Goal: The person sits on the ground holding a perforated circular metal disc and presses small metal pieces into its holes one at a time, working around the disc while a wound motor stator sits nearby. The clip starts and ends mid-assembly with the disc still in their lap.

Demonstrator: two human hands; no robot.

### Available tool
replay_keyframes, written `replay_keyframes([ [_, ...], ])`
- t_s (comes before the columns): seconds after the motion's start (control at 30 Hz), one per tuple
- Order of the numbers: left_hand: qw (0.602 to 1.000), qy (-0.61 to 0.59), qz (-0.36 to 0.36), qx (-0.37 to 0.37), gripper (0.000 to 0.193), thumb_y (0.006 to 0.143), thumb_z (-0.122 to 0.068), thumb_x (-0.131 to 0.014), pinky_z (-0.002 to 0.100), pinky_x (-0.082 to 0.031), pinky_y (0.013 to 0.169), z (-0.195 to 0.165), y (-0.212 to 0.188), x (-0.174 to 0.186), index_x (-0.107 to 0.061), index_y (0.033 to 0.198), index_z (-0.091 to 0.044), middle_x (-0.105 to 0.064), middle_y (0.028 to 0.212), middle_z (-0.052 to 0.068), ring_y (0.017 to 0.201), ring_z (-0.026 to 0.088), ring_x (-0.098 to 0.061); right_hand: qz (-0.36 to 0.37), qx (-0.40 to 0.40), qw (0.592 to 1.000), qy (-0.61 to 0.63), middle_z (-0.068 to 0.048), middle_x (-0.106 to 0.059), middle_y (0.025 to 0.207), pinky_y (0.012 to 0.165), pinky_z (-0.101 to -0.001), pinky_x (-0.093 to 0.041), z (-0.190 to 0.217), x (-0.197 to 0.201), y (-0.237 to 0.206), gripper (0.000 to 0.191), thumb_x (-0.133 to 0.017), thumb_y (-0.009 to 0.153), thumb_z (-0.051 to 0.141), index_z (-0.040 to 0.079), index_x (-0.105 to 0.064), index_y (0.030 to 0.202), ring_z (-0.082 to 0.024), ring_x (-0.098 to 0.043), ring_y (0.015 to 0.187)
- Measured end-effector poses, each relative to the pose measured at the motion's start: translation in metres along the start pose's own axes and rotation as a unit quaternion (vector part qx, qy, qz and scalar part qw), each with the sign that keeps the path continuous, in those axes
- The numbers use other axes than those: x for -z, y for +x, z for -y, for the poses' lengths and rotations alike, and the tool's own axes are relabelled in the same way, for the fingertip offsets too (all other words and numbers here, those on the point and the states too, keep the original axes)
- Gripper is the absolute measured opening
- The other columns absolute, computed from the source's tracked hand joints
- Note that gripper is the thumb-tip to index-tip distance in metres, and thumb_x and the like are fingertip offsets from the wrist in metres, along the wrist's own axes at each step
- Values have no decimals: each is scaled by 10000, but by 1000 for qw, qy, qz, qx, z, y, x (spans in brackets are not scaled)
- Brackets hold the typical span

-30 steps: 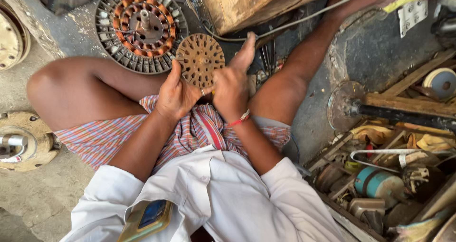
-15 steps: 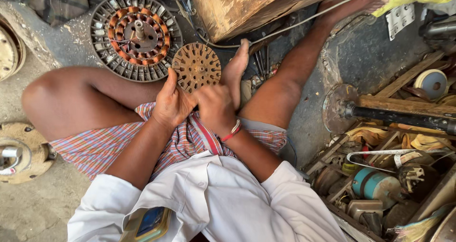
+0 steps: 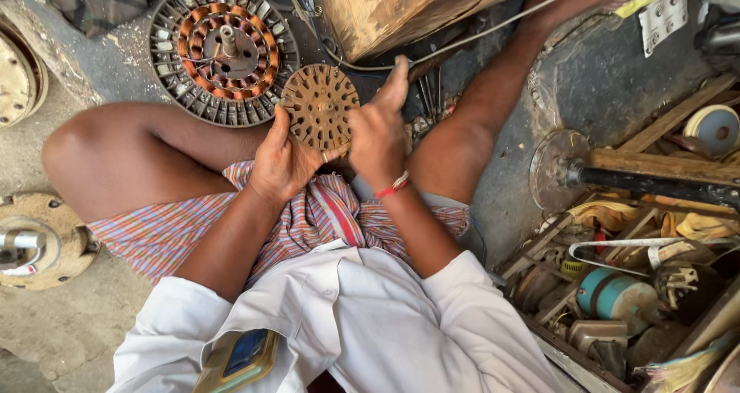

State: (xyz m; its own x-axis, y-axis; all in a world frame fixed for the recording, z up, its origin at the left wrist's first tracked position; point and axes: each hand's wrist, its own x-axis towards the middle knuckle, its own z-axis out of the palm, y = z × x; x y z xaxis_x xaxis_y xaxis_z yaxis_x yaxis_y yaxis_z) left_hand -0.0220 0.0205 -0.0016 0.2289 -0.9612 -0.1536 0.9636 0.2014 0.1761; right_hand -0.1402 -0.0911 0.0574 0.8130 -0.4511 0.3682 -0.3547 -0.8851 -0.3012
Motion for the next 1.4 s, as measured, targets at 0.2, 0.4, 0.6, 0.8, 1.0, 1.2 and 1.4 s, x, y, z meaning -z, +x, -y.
replay_keyframes([
  [0.2, 1000, 9, -1, -24, 704, 1075, -586, -406, 565, -386, 1229, 0, 2, 0, -383, 1587, -104, -501, 1582, 116, 1471, 319, -485, 36, 63, 996, 44, -107, -647, 1007, 873, -472, -468, 10, -1, -10, 165, -604, 889, 64, 65, -687, 1032, -330, -624, 955],
  [0.4, 1000, -13, 9, -8, 703, 1047, -589, -400, 613, -419, 1166, -1, 1, 3, -391, 1569, -117, -513, 1551, 115, 1432, 323, -497, 13, -9, 1000, 6, -114, -635, 1011, 884, -474, -466, 9, 0, -12, 168, -587, 898, 47, 72, -672, 1041, -353, -605, 963],
  [0.6, 1000, -3, -3, -13, 716, 1063, -594, -410, 591, -382, 1212, -1, 1, 0, -372, 1581, -102, -487, 1574, 136, 1456, 332, -482, 42, 24, 998, 30, -106, -659, 1005, 854, -476, -463, 10, 4, -9, 161, -578, 896, 58, 81, -675, 1022, -336, -613, 931],
  [0.8, 1000, 12, 11, -18, 718, 1044, -590, -420, 594, -381, 1206, -5, 1, -6, -359, 1576, -110, -482, 1579, 130, 1462, 336, -468, 19, 15, 1000, 13, -102, -657, 994, 874, -480, -467, 5, 1, -14, 178, -593, 895, 53, 83, -689, 1042, -337, -620, 949],
  [1.0, 1000, 1, 13, -22, 704, 1059, -578, -413, 593, -387, 1208, -5, -1, -7, -369, 1577, -103, -481, 1580, 128, 1467, 335, -465, 0, -22, 1000, 8, -107, -678, 1023, 867, -473, -469, 0, 1, -10, 178, -609, 900, 47, 66, -685, 1060, -336, -630, 959],
  [1.2, 1000, -16, -6, -22, 699, 1068, -562, -412, 537, -383, 1218, -3, 1, -3, -365, 1576, -85, -483, 1566, 134, 1451, 332, -471, 36, 50, 998, 31, -100, -660, 1012, 882, -462, -475, 14, -1, -17, 174, -599, 887, 67, 70, -679, 1041, -317, -632, 965],
  [1.4, 999, -22, 14, -25, 702, 1068, -552, -418, 501, -371, 1249, -4, 4, 1, -378, 1568, -61, -502, 1567, 136, 1460, 336, -477, 29, 33, 996, 73, -86, -670, 1021, 869, -439, -466, 22, -2, -20, 107, -623, 955, 94, 79, -688, 1039, -308, -635, 942],
])
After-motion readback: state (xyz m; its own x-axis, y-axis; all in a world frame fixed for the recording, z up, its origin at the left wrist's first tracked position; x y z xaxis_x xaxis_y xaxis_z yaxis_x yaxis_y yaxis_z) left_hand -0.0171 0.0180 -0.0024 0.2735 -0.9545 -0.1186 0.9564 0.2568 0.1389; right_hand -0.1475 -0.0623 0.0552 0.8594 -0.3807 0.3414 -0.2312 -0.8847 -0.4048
